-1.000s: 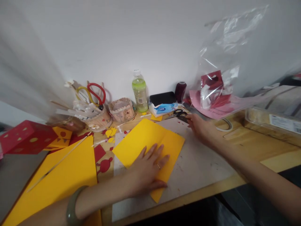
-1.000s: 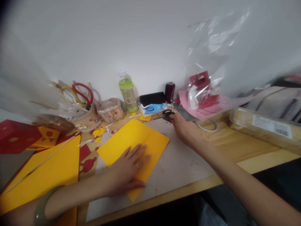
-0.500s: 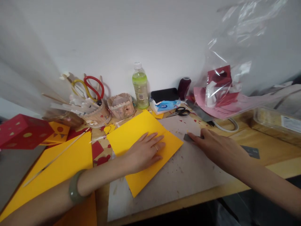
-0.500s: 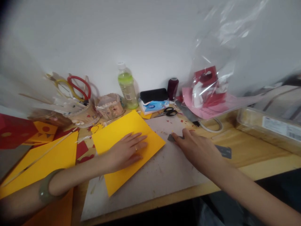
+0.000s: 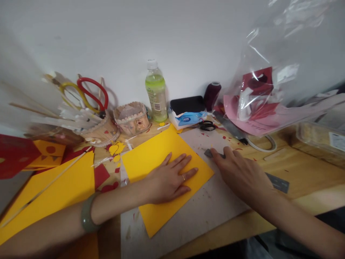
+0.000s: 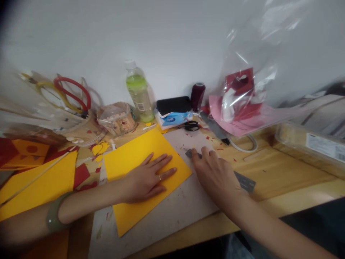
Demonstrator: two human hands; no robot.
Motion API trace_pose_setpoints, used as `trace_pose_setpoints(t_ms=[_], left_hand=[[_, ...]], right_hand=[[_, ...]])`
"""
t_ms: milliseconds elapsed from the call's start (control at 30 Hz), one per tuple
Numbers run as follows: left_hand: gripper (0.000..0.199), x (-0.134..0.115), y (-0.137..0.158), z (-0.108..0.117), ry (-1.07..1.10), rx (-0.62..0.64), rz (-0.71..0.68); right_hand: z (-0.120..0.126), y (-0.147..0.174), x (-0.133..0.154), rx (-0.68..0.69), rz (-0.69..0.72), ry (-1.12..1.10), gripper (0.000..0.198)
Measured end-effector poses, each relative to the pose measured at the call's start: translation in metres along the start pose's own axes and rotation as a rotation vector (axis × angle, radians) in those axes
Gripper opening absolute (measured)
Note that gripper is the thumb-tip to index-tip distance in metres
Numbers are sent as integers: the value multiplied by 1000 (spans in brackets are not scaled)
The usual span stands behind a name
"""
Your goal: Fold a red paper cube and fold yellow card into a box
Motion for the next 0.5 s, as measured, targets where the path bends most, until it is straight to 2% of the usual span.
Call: trace_pose_setpoints(t_ms=[167,300,433,500], left_hand=[[52,-1,0,0,-12,-4,2],[56,0,0,-1,-33,-11,-15],[70,0,-2,5,-3,-3,-40],[71,-3,0,12,85,-4,-60]], right_hand=[[-16,-19,-15,-21,-63,-242,37],[-22,-38,-32,-105,-66,-277,43],[-23,-56,-42,-196,-8,-283,41],[-22,-62,-40,-244,59,-285,41]])
Point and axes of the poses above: each hand's wrist, its own y-axis away from the middle knuckle, its own z-axis out of the back of the hand, x = y × z, the point moved 4 cm from there along -y, towards the middle knuckle, and after that the axes turned 7 degrees about x, right-handed, at the moved point
